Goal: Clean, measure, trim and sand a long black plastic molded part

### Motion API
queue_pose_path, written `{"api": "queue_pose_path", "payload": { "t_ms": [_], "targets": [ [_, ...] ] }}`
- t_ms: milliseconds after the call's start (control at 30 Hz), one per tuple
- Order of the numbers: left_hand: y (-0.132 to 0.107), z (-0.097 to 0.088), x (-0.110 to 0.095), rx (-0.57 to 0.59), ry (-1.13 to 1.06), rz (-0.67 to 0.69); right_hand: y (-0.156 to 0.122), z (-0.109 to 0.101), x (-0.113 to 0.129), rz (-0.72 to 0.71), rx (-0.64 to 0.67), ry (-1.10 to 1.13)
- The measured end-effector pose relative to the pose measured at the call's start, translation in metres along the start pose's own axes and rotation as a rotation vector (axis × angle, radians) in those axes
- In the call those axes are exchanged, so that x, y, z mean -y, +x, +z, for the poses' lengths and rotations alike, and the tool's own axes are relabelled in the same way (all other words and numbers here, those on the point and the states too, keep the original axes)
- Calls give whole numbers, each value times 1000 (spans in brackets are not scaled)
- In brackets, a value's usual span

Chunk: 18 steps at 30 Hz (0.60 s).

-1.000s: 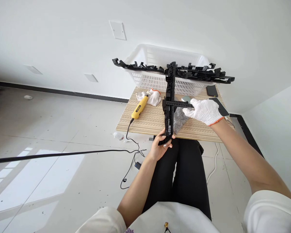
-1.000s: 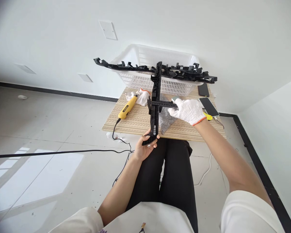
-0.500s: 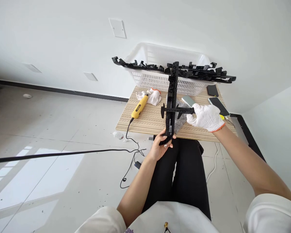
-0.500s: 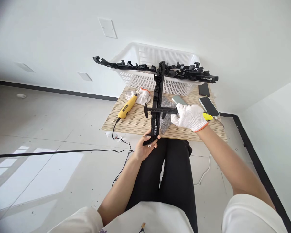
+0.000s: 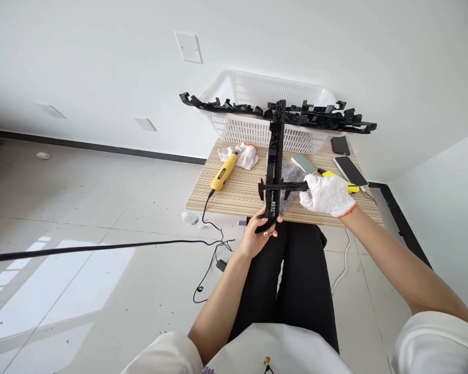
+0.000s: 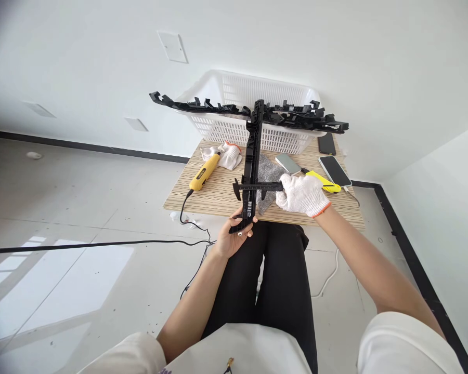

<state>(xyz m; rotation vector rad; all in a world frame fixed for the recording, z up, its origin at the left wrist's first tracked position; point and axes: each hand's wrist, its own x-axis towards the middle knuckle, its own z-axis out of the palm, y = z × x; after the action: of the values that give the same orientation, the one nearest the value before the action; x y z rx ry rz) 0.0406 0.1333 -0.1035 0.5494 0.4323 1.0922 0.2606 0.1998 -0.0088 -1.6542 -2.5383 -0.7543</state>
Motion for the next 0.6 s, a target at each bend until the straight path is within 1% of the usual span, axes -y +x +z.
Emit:
{"api": "queue_pose_path", "payload": {
  "t_ms": [133, 400, 600],
  "targets": [
    [-1, -1, 1, 7, -8, 3, -1, 3, 1, 24, 4, 31],
    [0, -2, 1, 16, -40, 3, -1, 9, 1, 51, -108, 104],
    [0, -1, 1, 20, -40, 1, -4, 8, 1, 60, -122, 106]
  ]
}}
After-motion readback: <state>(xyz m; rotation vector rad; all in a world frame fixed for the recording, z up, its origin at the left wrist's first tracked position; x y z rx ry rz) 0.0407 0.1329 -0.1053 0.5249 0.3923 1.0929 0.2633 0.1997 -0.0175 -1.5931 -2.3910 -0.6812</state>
